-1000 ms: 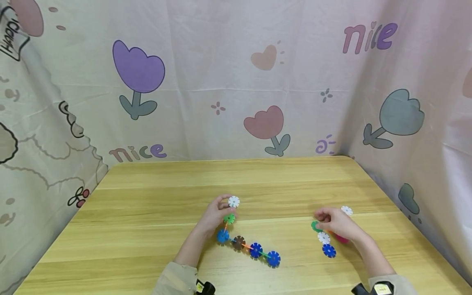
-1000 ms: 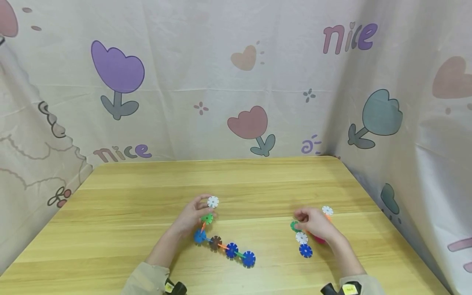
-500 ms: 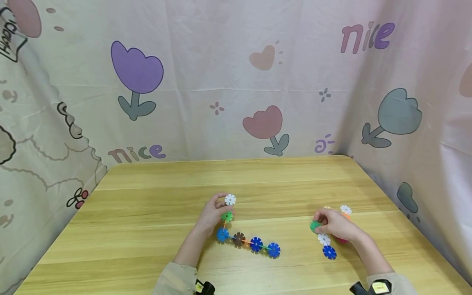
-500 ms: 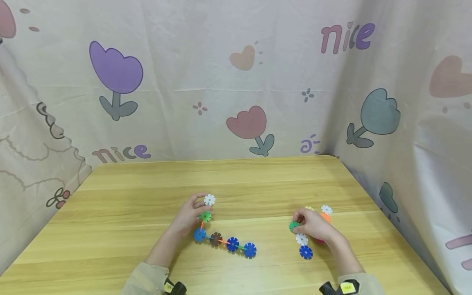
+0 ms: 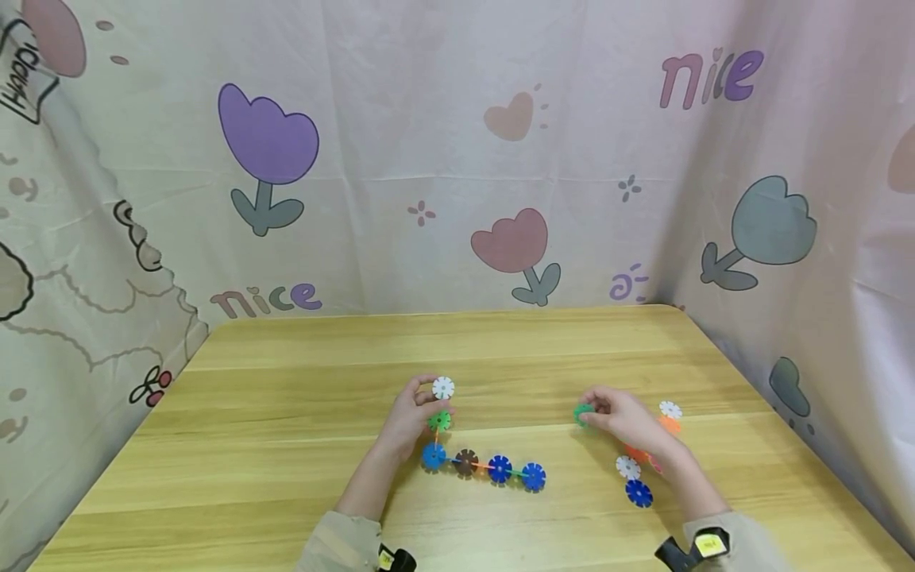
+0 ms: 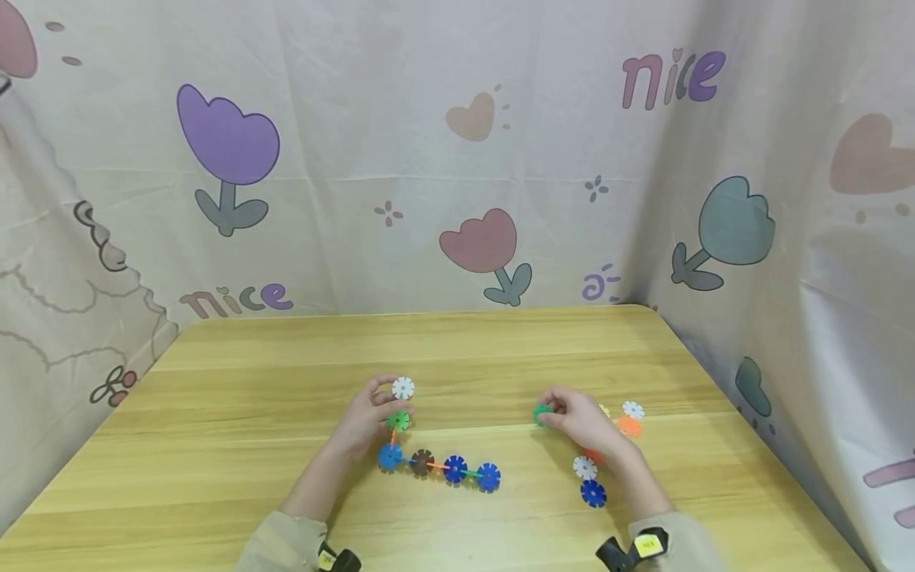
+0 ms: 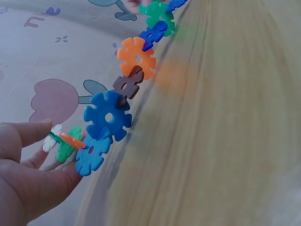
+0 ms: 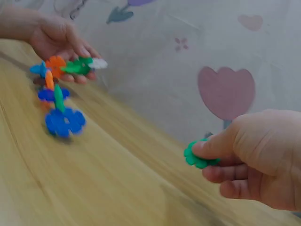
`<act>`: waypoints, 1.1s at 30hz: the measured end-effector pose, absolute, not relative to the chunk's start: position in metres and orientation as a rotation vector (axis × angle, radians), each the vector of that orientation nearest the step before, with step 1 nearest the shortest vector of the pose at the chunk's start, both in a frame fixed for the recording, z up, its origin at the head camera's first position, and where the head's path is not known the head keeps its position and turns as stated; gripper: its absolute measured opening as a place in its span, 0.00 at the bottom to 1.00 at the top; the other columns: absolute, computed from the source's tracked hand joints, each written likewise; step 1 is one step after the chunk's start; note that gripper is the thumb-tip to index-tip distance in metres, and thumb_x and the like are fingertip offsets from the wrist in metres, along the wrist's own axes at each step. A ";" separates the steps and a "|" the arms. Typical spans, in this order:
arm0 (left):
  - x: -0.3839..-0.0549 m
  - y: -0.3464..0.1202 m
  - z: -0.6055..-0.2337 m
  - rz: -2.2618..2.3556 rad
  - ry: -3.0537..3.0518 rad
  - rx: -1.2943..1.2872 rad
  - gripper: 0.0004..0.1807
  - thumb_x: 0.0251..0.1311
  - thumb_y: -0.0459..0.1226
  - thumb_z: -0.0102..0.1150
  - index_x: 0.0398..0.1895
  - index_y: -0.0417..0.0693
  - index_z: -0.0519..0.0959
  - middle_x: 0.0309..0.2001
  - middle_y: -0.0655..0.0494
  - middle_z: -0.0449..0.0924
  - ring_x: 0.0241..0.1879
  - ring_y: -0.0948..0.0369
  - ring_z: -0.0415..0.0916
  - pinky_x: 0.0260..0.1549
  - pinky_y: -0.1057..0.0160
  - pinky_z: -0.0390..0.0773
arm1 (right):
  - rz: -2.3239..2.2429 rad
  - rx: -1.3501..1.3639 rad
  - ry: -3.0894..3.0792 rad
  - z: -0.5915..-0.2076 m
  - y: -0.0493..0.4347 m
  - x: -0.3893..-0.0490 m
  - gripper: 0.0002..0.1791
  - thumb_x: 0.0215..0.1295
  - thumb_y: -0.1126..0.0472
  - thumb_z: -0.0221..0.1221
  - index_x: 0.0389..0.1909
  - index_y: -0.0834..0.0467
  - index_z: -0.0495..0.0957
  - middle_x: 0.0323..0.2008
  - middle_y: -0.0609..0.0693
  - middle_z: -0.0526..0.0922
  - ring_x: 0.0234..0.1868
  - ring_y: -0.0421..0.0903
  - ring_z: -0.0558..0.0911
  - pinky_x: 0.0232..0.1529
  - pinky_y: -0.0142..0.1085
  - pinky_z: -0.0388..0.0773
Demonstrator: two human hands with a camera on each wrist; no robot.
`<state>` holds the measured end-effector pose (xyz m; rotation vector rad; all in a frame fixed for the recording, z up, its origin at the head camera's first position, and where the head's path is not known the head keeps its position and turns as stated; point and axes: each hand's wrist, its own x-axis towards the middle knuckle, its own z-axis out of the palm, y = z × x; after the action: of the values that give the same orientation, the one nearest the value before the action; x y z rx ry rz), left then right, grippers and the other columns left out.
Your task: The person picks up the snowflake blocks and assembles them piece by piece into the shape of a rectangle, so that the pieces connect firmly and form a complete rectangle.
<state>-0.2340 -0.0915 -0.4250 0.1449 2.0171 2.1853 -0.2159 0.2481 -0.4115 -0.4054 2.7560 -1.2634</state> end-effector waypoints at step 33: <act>-0.236 -0.094 -0.428 2.137 2.046 0.216 0.28 0.62 0.28 0.51 0.66 0.35 0.57 0.48 0.31 0.72 0.40 0.45 0.78 0.33 0.66 0.75 | -1.946 -0.470 2.209 -0.414 0.103 -0.254 0.13 0.66 0.63 0.53 0.40 0.73 0.73 0.39 0.69 0.78 0.34 0.54 0.83 0.40 0.45 0.79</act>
<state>-0.2363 -0.0936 -0.4284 0.2165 2.0464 2.1366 -0.2539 0.1027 -0.4138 -0.4704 2.2092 -1.9464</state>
